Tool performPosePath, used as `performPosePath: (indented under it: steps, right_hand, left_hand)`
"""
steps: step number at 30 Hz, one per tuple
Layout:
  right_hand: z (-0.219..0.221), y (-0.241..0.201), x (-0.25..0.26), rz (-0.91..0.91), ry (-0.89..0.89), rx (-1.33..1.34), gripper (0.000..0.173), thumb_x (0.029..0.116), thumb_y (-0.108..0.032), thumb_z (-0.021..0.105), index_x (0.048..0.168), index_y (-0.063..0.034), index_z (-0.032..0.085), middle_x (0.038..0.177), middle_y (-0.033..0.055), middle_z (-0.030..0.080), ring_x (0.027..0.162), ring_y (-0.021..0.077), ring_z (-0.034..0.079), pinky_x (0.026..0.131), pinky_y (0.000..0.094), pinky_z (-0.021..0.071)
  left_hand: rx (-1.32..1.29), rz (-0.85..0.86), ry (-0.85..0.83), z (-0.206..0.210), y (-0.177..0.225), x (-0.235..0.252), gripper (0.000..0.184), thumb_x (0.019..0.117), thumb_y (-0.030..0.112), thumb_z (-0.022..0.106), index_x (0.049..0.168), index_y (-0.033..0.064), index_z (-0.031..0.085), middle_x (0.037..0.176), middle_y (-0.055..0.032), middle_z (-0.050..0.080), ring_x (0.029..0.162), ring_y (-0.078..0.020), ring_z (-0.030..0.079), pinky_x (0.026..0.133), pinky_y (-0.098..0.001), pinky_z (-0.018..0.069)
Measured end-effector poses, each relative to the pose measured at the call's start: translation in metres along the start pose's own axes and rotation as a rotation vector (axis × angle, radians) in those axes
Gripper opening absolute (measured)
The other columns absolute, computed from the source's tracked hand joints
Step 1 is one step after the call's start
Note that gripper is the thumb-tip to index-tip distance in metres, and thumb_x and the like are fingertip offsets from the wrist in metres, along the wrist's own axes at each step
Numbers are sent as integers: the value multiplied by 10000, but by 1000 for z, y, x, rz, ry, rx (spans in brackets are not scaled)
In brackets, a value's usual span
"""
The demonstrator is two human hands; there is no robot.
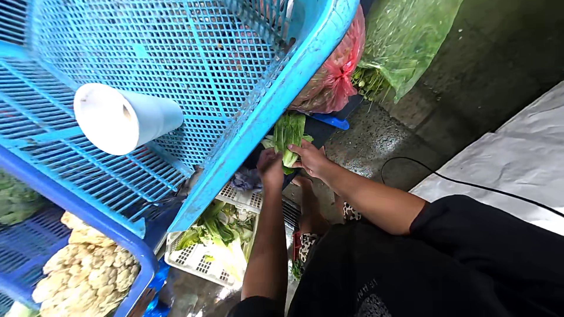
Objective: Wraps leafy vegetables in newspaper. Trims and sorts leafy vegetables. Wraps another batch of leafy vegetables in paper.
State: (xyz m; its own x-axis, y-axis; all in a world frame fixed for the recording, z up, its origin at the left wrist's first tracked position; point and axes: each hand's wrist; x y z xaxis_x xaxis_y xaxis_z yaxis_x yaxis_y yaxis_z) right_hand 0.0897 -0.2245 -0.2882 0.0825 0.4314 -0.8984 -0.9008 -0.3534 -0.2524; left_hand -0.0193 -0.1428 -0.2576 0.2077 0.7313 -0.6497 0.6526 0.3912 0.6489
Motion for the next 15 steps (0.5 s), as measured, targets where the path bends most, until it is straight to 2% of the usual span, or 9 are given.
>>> performPosePath:
  steps: [2, 4, 7, 9, 11, 13, 15]
  right_hand:
    - [3, -2, 0, -10, -1, -2, 447, 1056, -280, 600, 1467, -177, 456, 1253, 142, 668, 1035, 307, 708, 787, 490, 622]
    - [2, -4, 0, -13, -7, 3, 442, 1066, -280, 579, 1473, -174, 444, 1238, 152, 670, 1010, 312, 715, 771, 484, 626]
    - [-2, -8, -1, -30, -43, -2, 455, 1080, -296, 548, 1493, -168, 408, 1270, 152, 653, 1050, 309, 700, 819, 493, 613]
    - [-3, -5, -3, -52, -49, -21, 525, 1052, -317, 603, 1509, -177, 386, 1249, 149, 664, 1035, 295, 705, 829, 480, 614]
    - [-5, -3, -5, -83, -35, -38, 648, 980, -296, 719, 1514, -173, 374, 1224, 144, 670, 1030, 277, 702, 847, 463, 612]
    - [-13, 0, -6, -86, 12, -58, 684, 932, -246, 778, 1494, -151, 400, 1199, 146, 678, 1008, 266, 702, 840, 446, 608]
    - [-29, 3, -4, -58, 51, -51, 624, 941, -235, 764, 1469, -129, 448, 1158, 158, 698, 969, 277, 718, 818, 450, 621]
  left_hand:
    - [151, 39, 74, 10, 1, -6, 293, 913, 180, 765, 1174, 74, 683, 902, -74, 719, 758, -166, 685, 743, -393, 594]
    - [197, 62, 123, 16, 5, -9, 271, 912, 181, 771, 1159, 90, 707, 901, -55, 738, 749, -140, 696, 741, -369, 600]
    - [241, 94, 119, 19, 9, -13, 268, 922, 189, 755, 1161, 79, 708, 922, -66, 737, 775, -150, 702, 758, -377, 603]
    - [360, 134, 97, 22, 8, -18, 290, 943, 214, 720, 1189, 61, 694, 961, -93, 731, 821, -192, 699, 792, -429, 593]
    - [450, 240, 75, 30, 4, -27, 291, 930, 202, 722, 1178, 51, 710, 1014, -122, 731, 878, -222, 711, 821, -453, 601]
    - [418, 276, -5, 35, -3, -37, 339, 910, 180, 730, 1218, 42, 702, 1090, -130, 720, 932, -200, 716, 850, -408, 607]
    - [289, 235, -123, 32, -9, -36, 326, 943, 178, 705, 1234, 30, 702, 1110, -125, 706, 934, -166, 708, 855, -352, 608]
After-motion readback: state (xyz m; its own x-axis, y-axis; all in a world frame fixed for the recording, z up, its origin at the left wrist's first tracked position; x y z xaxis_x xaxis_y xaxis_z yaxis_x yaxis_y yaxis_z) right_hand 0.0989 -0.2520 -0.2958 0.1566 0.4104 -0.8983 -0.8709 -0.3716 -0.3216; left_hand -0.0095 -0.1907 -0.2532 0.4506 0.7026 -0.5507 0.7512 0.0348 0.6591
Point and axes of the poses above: each hand's wrist, its own x-axis towards the middle knuckle, its own z-axis out of the palm, y = z × x
